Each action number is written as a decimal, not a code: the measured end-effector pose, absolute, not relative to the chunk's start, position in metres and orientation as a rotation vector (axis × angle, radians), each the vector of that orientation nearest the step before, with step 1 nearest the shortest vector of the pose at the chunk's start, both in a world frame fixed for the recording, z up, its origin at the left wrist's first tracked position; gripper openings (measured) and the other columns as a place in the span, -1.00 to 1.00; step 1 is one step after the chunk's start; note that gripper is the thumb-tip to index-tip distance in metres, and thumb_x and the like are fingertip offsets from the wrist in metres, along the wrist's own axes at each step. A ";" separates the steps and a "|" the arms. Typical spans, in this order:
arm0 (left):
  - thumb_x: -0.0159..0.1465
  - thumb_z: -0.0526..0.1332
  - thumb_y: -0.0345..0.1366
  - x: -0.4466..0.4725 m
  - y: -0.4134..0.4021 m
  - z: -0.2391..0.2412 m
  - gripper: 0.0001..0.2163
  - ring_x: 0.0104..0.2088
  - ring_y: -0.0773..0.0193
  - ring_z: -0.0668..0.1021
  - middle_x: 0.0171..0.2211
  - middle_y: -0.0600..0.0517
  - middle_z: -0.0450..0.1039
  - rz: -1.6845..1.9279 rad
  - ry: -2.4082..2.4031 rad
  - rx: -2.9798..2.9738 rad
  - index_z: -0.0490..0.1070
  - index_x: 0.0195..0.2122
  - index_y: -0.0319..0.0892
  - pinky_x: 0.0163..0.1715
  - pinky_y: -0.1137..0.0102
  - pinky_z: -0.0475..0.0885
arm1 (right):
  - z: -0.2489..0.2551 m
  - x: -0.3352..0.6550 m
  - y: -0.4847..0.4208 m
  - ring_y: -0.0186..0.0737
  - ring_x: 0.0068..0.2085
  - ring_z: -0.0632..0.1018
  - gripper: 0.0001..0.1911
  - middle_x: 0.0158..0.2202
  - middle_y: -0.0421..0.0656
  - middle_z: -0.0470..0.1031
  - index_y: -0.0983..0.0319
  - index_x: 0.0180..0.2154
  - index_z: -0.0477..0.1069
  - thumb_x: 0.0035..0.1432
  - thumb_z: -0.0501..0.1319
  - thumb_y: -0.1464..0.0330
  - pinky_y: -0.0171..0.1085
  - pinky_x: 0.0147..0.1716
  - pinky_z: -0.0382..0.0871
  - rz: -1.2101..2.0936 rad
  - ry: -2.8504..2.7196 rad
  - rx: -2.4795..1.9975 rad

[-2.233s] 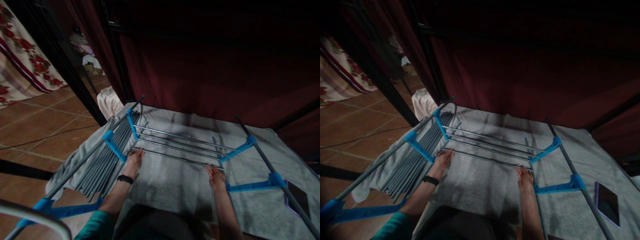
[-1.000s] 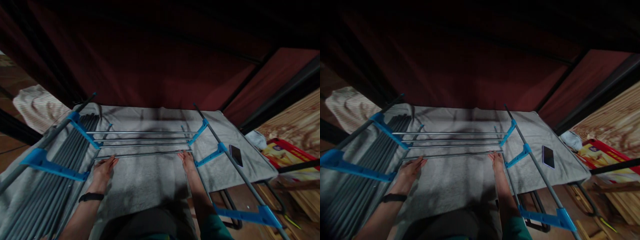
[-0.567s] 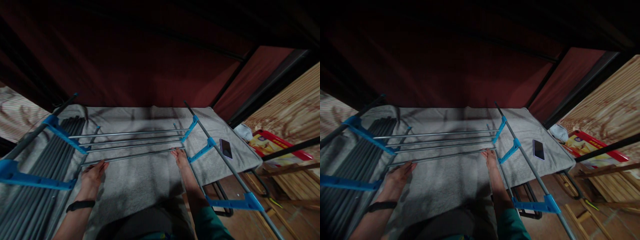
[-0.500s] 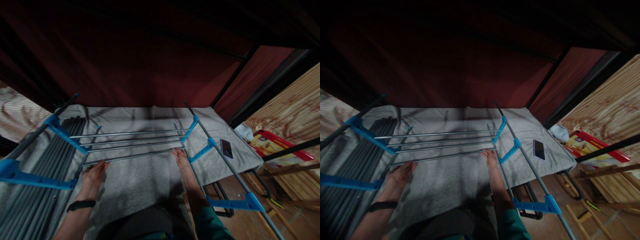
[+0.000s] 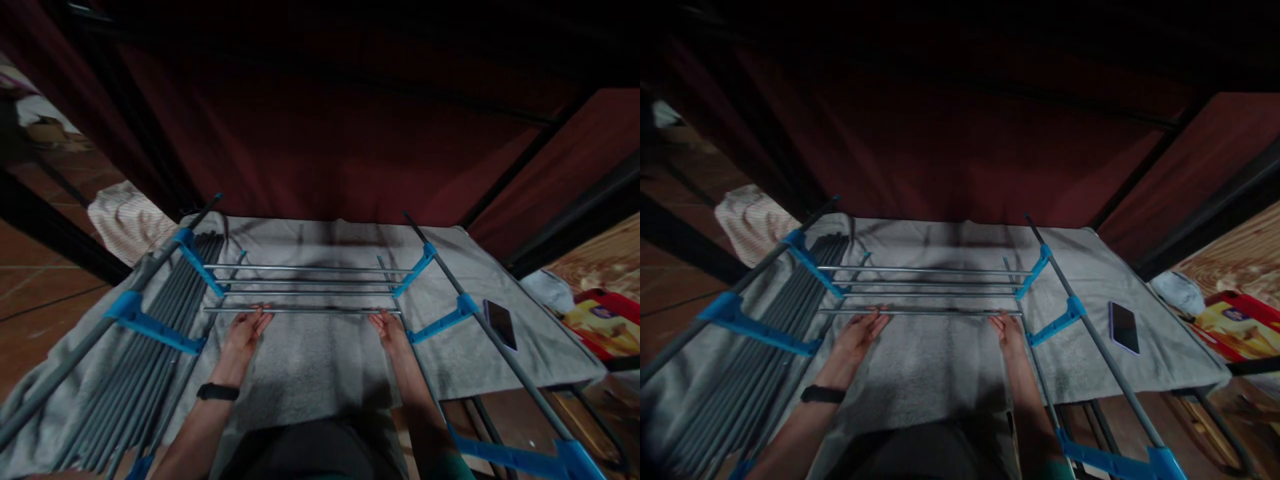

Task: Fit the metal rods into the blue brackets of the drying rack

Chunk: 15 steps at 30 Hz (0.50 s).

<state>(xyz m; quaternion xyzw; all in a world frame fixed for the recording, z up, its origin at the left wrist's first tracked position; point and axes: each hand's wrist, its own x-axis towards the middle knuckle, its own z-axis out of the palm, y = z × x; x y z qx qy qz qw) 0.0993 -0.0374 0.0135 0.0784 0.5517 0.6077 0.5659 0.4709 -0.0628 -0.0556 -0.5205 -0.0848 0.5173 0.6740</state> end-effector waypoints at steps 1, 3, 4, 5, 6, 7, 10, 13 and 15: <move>0.19 0.31 -0.68 0.101 -0.039 0.016 -0.74 -0.31 0.25 0.70 -0.40 0.00 0.60 1.440 1.286 0.200 0.40 -0.47 -0.19 -0.11 0.32 0.68 | -0.058 0.472 -0.065 -0.28 -0.42 0.70 -0.78 -0.48 -0.25 0.65 0.18 -0.41 0.43 0.06 0.47 0.42 -0.32 -0.28 0.70 1.166 -0.183 -1.165; 0.18 0.33 -0.65 0.103 -0.041 0.020 -0.77 -0.26 0.19 0.70 -0.38 -0.01 0.61 1.464 1.264 0.238 0.44 -0.45 -0.18 -0.11 0.29 0.68 | -0.063 0.475 -0.069 -0.26 -0.37 0.73 -0.86 -0.41 -0.19 0.69 0.20 -0.37 0.47 0.10 0.43 0.43 -0.31 -0.25 0.71 1.144 -0.128 -1.166; 0.17 0.35 -0.63 0.104 -0.042 0.022 -0.78 -0.24 0.16 0.70 -0.38 -0.01 0.62 1.476 1.254 0.264 0.45 -0.44 -0.16 -0.11 0.27 0.67 | -0.067 0.476 -0.070 -0.25 -0.35 0.73 -0.89 -0.39 -0.16 0.70 0.20 -0.36 0.48 0.13 0.40 0.42 -0.30 -0.25 0.71 1.139 -0.102 -1.171; 0.17 0.37 -0.61 0.104 -0.043 0.024 -0.79 -0.22 0.14 0.70 -0.37 -0.01 0.63 1.489 1.243 0.292 0.47 -0.42 -0.15 -0.10 0.26 0.67 | -0.071 0.478 -0.072 -0.23 -0.34 0.73 -0.91 -0.38 -0.14 0.70 0.20 -0.35 0.49 0.15 0.38 0.41 -0.29 -0.25 0.71 1.132 -0.087 -1.173; 0.16 0.38 -0.58 0.104 -0.043 0.027 -0.80 -0.21 0.13 0.69 -0.36 -0.01 0.63 1.500 1.234 0.322 0.48 -0.41 -0.14 -0.10 0.25 0.66 | -0.075 0.479 -0.074 -0.21 -0.33 0.74 -0.92 -0.36 -0.13 0.70 0.19 -0.35 0.49 0.16 0.37 0.39 -0.27 -0.26 0.72 1.127 -0.087 -1.170; 0.15 0.40 -0.56 0.105 -0.043 0.029 -0.81 -0.21 0.12 0.69 -0.34 -0.02 0.64 1.508 1.226 0.353 0.49 -0.39 -0.13 -0.10 0.24 0.65 | -0.079 0.479 -0.077 -0.20 -0.31 0.74 -0.93 -0.34 -0.13 0.71 0.19 -0.34 0.49 0.15 0.37 0.38 -0.26 -0.26 0.72 1.117 -0.094 -1.165; 0.13 0.47 -0.47 0.106 -0.044 0.037 -0.82 -0.18 0.09 0.68 -0.29 -0.05 0.66 1.518 1.204 0.422 0.50 -0.35 -0.12 -0.10 0.23 0.62 | -0.088 0.480 -0.084 -0.15 -0.28 0.74 -0.90 -0.33 -0.16 0.70 0.16 -0.36 0.49 0.08 0.40 0.37 -0.19 -0.22 0.74 1.057 -0.119 -1.149; 0.07 0.56 -0.34 0.109 -0.045 0.046 -0.73 -0.20 0.09 0.67 -0.26 -0.08 0.66 1.525 1.169 0.510 0.51 -0.27 -0.12 -0.13 0.23 0.60 | -0.092 0.480 -0.090 -0.15 -0.33 0.73 -0.86 -0.40 -0.21 0.65 0.14 -0.37 0.49 0.04 0.43 0.36 -0.15 -0.19 0.74 1.006 -0.113 -1.155; 0.02 0.60 -0.23 0.113 -0.047 0.054 -0.63 -0.23 0.11 0.65 -0.27 -0.07 0.65 1.549 1.147 0.590 0.51 -0.23 -0.13 -0.15 0.24 0.59 | -0.094 0.481 -0.092 -0.16 -0.37 0.71 -0.83 -0.44 -0.23 0.62 0.13 -0.38 0.48 0.01 0.46 0.36 -0.16 -0.21 0.74 1.014 -0.114 -1.164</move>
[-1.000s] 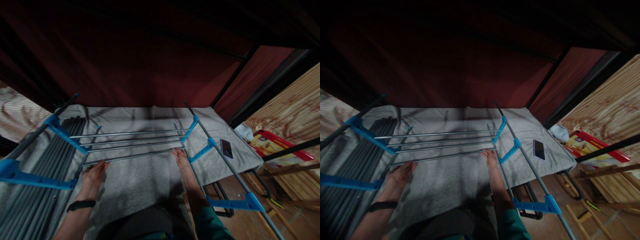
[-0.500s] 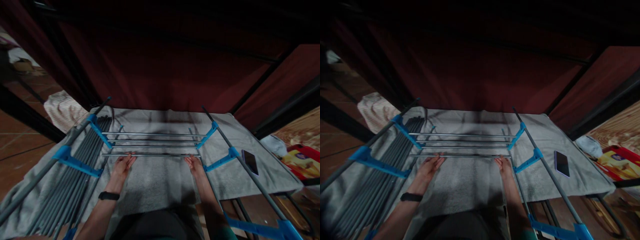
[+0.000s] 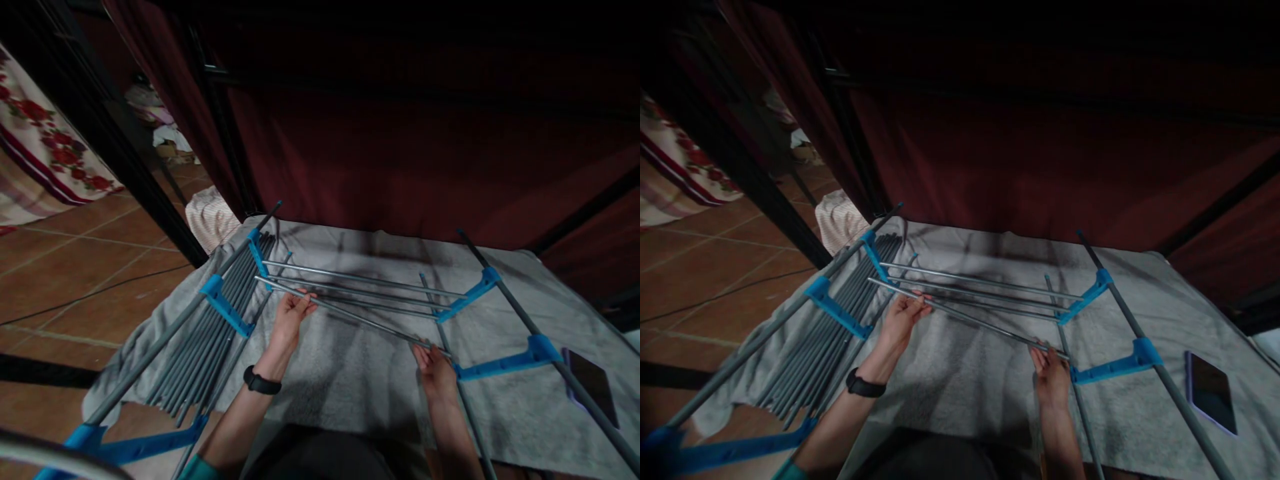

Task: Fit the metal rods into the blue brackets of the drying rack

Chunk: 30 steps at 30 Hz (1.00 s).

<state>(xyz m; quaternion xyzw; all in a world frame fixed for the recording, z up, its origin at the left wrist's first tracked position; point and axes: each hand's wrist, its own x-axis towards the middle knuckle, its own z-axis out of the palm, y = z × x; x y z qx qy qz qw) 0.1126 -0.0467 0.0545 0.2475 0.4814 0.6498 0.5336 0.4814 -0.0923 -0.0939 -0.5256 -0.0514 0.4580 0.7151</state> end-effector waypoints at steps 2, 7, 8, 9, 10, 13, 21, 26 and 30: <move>0.01 0.61 -0.14 0.118 -0.049 0.065 -0.57 -0.23 0.13 0.65 -0.27 -0.04 0.64 1.571 1.126 0.669 0.49 -0.19 -0.14 -0.15 0.25 0.58 | -0.095 0.481 -0.093 -0.17 -0.38 0.70 -0.79 -0.44 -0.24 0.60 0.13 -0.39 0.46 -0.03 0.48 0.38 -0.20 -0.24 0.74 1.052 -0.112 -1.164; 0.14 0.53 -0.11 0.139 -0.053 0.091 -0.62 -0.17 0.11 0.67 -0.28 -0.02 0.63 1.564 1.028 0.825 0.45 -0.13 -0.10 -0.15 0.28 0.57 | -0.096 0.472 -0.093 -0.24 -0.35 0.70 -0.82 -0.34 -0.21 0.63 0.15 -0.40 0.49 -0.02 0.46 0.41 -0.32 -0.28 0.70 1.087 -0.127 -1.147; 0.16 0.52 -0.11 0.143 -0.054 0.094 -0.63 -0.17 0.11 0.67 -0.28 -0.01 0.63 1.562 1.010 0.847 0.44 -0.13 -0.09 -0.16 0.28 0.57 | -0.096 0.469 -0.093 -0.24 -0.34 0.69 -0.82 -0.34 -0.21 0.63 0.15 -0.40 0.49 -0.02 0.46 0.42 -0.31 -0.28 0.70 1.087 -0.147 -1.144; 0.17 0.50 -0.12 0.148 -0.054 0.097 -0.64 -0.16 0.11 0.67 -0.27 -0.01 0.63 1.560 0.994 0.868 0.43 -0.13 -0.09 -0.16 0.28 0.56 | -0.096 0.467 -0.094 -0.22 -0.35 0.69 -0.82 -0.36 -0.21 0.62 0.14 -0.40 0.49 -0.02 0.47 0.42 -0.29 -0.27 0.71 1.088 -0.168 -1.139; 0.18 0.50 -0.11 0.152 -0.054 0.099 -0.65 -0.16 0.11 0.67 -0.26 -0.02 0.63 1.558 0.981 0.889 0.43 -0.13 -0.08 -0.16 0.28 0.56 | -0.097 0.464 -0.094 -0.21 -0.35 0.69 -0.81 -0.37 -0.21 0.61 0.14 -0.41 0.49 -0.02 0.48 0.42 -0.26 -0.26 0.71 1.087 -0.187 -1.131; 0.19 0.49 -0.10 0.162 -0.053 0.100 -0.65 -0.15 0.11 0.67 -0.25 -0.03 0.63 1.550 0.951 0.946 0.44 -0.12 -0.08 -0.15 0.28 0.56 | -0.098 0.455 -0.097 -0.16 -0.37 0.68 -0.78 -0.44 -0.24 0.57 0.12 -0.40 0.49 -0.05 0.50 0.39 -0.18 -0.25 0.72 1.094 -0.226 -1.114; 0.25 0.44 -0.14 0.176 -0.052 0.089 -0.71 -0.17 0.13 0.66 -0.25 -0.03 0.64 1.515 0.929 1.045 0.47 -0.08 -0.09 -0.12 0.27 0.55 | -0.105 0.411 -0.106 -0.13 -0.30 0.73 -0.72 -0.27 -0.14 0.72 0.08 -0.28 0.49 0.08 0.44 0.09 -0.18 -0.29 0.70 1.228 -0.335 -1.214; 0.26 0.43 -0.13 0.176 -0.052 0.086 -0.70 -0.14 0.11 0.66 -0.23 -0.05 0.63 1.494 0.958 1.070 0.48 -0.06 -0.09 -0.10 0.27 0.52 | -0.096 0.391 -0.110 -0.08 -0.28 0.74 -0.60 -0.26 -0.08 0.73 0.13 -0.26 0.53 -0.02 0.51 0.04 -0.16 -0.28 0.70 1.306 -0.356 -1.268; 0.29 0.39 -0.14 0.179 -0.054 0.083 -0.73 -0.14 0.11 0.66 -0.25 -0.03 0.62 1.493 0.964 1.114 0.46 -0.05 -0.08 -0.05 0.26 0.50 | -0.084 0.379 -0.109 -0.07 -0.32 0.72 -0.51 -0.26 -0.02 0.74 0.18 -0.27 0.58 -0.10 0.56 -0.02 -0.18 -0.35 0.67 1.422 -0.446 -1.320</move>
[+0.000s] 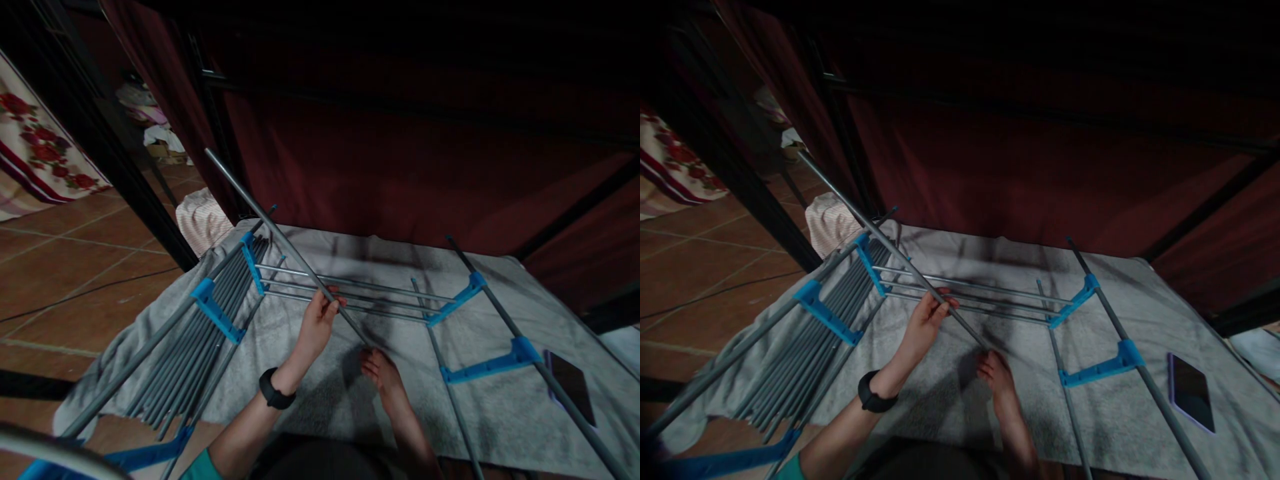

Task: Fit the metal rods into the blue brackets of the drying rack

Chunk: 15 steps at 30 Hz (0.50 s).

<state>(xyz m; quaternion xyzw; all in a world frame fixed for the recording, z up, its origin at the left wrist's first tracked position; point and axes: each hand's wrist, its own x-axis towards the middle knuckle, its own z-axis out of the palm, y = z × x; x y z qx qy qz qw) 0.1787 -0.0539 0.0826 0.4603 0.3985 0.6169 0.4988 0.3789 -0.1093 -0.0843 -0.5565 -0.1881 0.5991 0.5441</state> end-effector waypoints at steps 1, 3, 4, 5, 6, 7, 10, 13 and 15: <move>0.30 0.38 -0.14 0.180 -0.055 0.082 -0.74 -0.14 0.11 0.66 -0.26 -0.03 0.62 1.495 0.965 1.131 0.45 -0.05 -0.08 -0.03 0.26 0.50 | -0.081 0.376 -0.109 -0.08 -0.32 0.72 -0.46 -0.26 0.00 0.74 0.20 -0.26 0.59 -0.14 0.57 -0.04 -0.19 -0.35 0.65 1.460 -0.481 -1.329; 0.33 0.34 -0.13 0.181 -0.058 0.081 -0.75 -0.15 0.12 0.65 -0.27 -0.01 0.60 1.491 0.979 1.183 0.43 -0.03 -0.07 -0.03 0.26 0.49 | -0.076 0.370 -0.107 -0.09 -0.34 0.70 -0.37 -0.28 0.00 0.74 0.21 -0.23 0.61 -0.24 0.61 -0.06 -0.20 -0.36 0.62 1.536 -0.551 -1.345; 0.35 0.32 -0.13 0.181 -0.060 0.082 -0.75 -0.16 0.12 0.65 -0.27 0.00 0.59 1.481 0.997 1.220 0.42 -0.02 -0.07 -0.03 0.26 0.49 | -0.073 0.368 -0.107 -0.09 -0.35 0.69 -0.35 -0.29 -0.02 0.73 0.21 -0.21 0.61 -0.27 0.61 -0.05 -0.19 -0.37 0.61 1.555 -0.586 -1.357; 0.38 0.29 -0.13 0.180 -0.061 0.084 -0.75 -0.16 0.13 0.64 -0.27 0.00 0.58 1.467 1.023 1.267 0.41 0.01 -0.07 -0.04 0.27 0.48 | -0.070 0.367 -0.106 -0.10 -0.36 0.67 -0.34 -0.30 -0.04 0.73 0.20 -0.21 0.61 -0.30 0.62 -0.05 -0.18 -0.37 0.59 1.551 -0.620 -1.380; 0.41 0.25 -0.14 0.177 -0.062 0.086 -0.76 -0.17 0.14 0.63 -0.26 0.01 0.57 1.449 1.053 1.323 0.39 0.04 -0.08 -0.05 0.27 0.48 | -0.067 0.367 -0.106 -0.09 -0.36 0.66 -0.34 -0.31 -0.06 0.72 0.19 -0.20 0.61 -0.30 0.61 -0.05 -0.17 -0.37 0.58 1.524 -0.654 -1.409; 0.43 0.21 -0.15 0.175 -0.062 0.089 -0.77 -0.18 0.15 0.61 -0.26 0.02 0.56 1.429 1.083 1.388 0.39 0.06 -0.08 -0.07 0.28 0.47 | -0.064 0.368 -0.105 -0.09 -0.35 0.65 -0.36 -0.31 -0.08 0.72 0.17 -0.20 0.62 -0.29 0.60 -0.05 -0.16 -0.37 0.57 1.484 -0.689 -1.439; 0.49 0.11 -0.23 0.163 -0.061 0.095 -0.78 -0.22 0.17 0.58 -0.26 0.03 0.53 1.364 1.159 1.596 0.38 0.10 -0.10 -0.12 0.29 0.46 | -0.054 0.377 -0.103 -0.04 -0.31 0.64 -0.39 -0.28 -0.07 0.71 0.15 -0.21 0.63 -0.27 0.55 -0.07 -0.10 -0.30 0.56 1.392 -0.771 -1.500; 0.49 0.08 -0.30 0.155 -0.057 0.094 -0.77 -0.20 0.15 0.59 -0.22 -0.02 0.55 1.331 1.197 1.789 0.41 0.11 -0.11 -0.12 0.27 0.47 | -0.044 0.389 -0.100 -0.01 -0.27 0.65 -0.36 -0.25 -0.04 0.71 0.15 -0.21 0.62 -0.30 0.53 -0.09 -0.04 -0.22 0.57 1.358 -0.774 -1.515; 0.50 0.06 -0.32 0.151 -0.055 0.089 -0.75 -0.09 0.09 0.61 -0.11 -0.10 0.58 1.308 1.216 1.920 0.45 0.11 -0.11 -0.03 0.23 0.49 | -0.039 0.395 -0.099 0.00 -0.25 0.65 -0.36 -0.24 -0.03 0.71 0.15 -0.21 0.62 -0.29 0.53 -0.10 -0.04 -0.19 0.57 1.323 -0.768 -1.508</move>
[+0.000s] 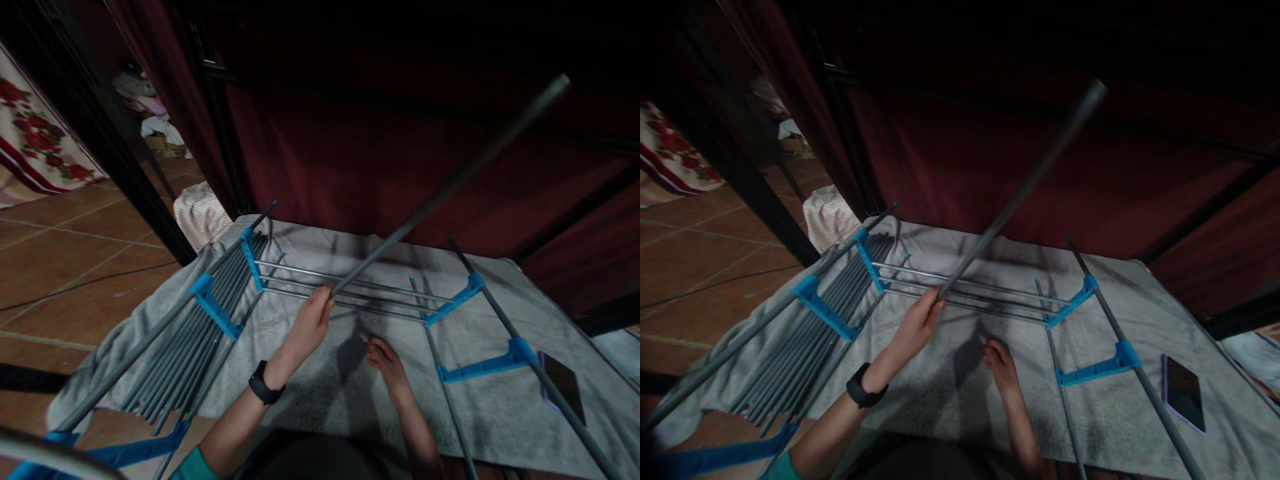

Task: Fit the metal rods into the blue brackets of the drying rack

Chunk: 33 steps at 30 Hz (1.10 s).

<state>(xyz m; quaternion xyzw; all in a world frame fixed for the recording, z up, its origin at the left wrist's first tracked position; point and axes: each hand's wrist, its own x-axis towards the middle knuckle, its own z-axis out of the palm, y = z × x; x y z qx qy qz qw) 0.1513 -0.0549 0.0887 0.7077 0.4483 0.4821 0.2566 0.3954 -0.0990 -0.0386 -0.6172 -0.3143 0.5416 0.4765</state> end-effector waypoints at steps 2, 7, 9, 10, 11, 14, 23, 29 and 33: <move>0.51 0.04 -0.35 0.149 -0.054 0.080 -0.72 0.02 0.04 0.60 -0.01 -0.14 0.59 1.264 1.269 2.044 0.48 0.11 -0.11 0.06 0.17 0.49 | -0.036 0.400 -0.098 0.00 -0.25 0.65 -0.38 -0.24 -0.02 0.71 0.15 -0.22 0.62 -0.27 0.52 -0.09 -0.03 -0.18 0.57 1.294 -0.782 -1.489; 0.39 0.02 -0.57 0.141 -0.052 0.050 -0.56 0.02 0.02 0.59 -0.03 -0.12 0.59 0.994 1.532 2.312 0.51 0.16 -0.09 0.08 0.10 0.47 | -0.039 0.411 -0.096 0.01 -0.31 0.65 -0.49 -0.29 -0.01 0.70 0.16 -0.27 0.64 -0.29 0.54 0.04 -0.04 -0.26 0.59 1.214 -0.739 -1.462; 0.32 0.03 -0.64 0.135 -0.051 0.037 -0.50 0.01 0.03 0.58 -0.03 -0.10 0.59 0.892 1.595 2.383 0.52 0.16 -0.09 0.09 0.10 0.47 | -0.044 0.416 -0.095 0.00 -0.31 0.65 -0.53 -0.29 -0.02 0.71 0.15 -0.28 0.66 -0.30 0.55 0.11 -0.06 -0.28 0.60 1.217 -0.706 -1.451; 0.30 0.04 -0.66 0.132 -0.051 0.031 -0.48 0.01 0.03 0.57 -0.03 -0.10 0.58 0.852 1.614 2.411 0.52 0.16 -0.09 0.08 0.11 0.46 | -0.047 0.419 -0.095 -0.01 -0.31 0.66 -0.55 -0.28 -0.02 0.72 0.15 -0.28 0.66 -0.29 0.56 0.14 -0.08 -0.28 0.61 1.229 -0.695 -1.443; 0.29 0.05 -0.67 0.129 -0.051 0.025 -0.47 0.00 0.03 0.56 -0.02 -0.10 0.58 0.819 1.625 2.438 0.52 0.17 -0.09 0.08 0.12 0.46 | -0.049 0.421 -0.095 -0.01 -0.30 0.67 -0.56 -0.26 -0.02 0.72 0.15 -0.27 0.67 -0.28 0.56 0.17 -0.09 -0.28 0.62 1.239 -0.686 -1.430; 0.31 0.09 -0.66 0.122 -0.050 0.008 -0.48 0.00 0.02 0.55 -0.02 -0.10 0.58 0.738 1.640 2.516 0.52 0.20 -0.10 0.07 0.12 0.45 | -0.056 0.423 -0.095 -0.05 -0.28 0.69 -0.57 -0.21 -0.05 0.74 0.12 -0.21 0.68 -0.22 0.55 0.20 -0.15 -0.27 0.65 1.226 -0.638 -1.381; 0.48 0.14 -0.46 0.117 -0.049 -0.020 -0.72 -0.11 0.09 0.53 -0.13 -0.07 0.57 0.530 1.668 2.775 0.54 0.11 -0.13 0.00 0.18 0.40 | -0.068 0.433 -0.091 -0.13 -0.18 0.74 -0.72 -0.25 -0.14 0.72 0.14 -0.37 0.53 -0.11 0.56 0.28 -0.19 -0.13 0.71 1.269 -0.393 -1.174; 0.48 0.14 -0.45 0.110 -0.044 -0.031 -0.69 -0.12 0.11 0.52 -0.13 -0.05 0.56 0.444 1.621 2.899 0.48 0.20 -0.11 -0.02 0.21 0.39 | -0.078 0.450 -0.076 -0.23 -0.24 0.74 -0.86 -0.31 -0.20 0.68 0.14 -0.34 0.53 0.13 0.47 0.30 -0.25 -0.08 0.71 1.229 -0.223 -1.196; 0.48 0.12 -0.48 0.110 -0.039 -0.039 -0.67 -0.11 0.11 0.54 -0.14 -0.05 0.56 0.373 1.620 2.910 0.46 0.20 -0.12 -0.01 0.21 0.39 | -0.081 0.457 -0.069 -0.21 -0.20 0.74 -0.89 -0.30 -0.21 0.69 0.14 -0.29 0.55 0.20 0.45 0.31 -0.16 0.05 0.70 1.174 -0.216 -1.214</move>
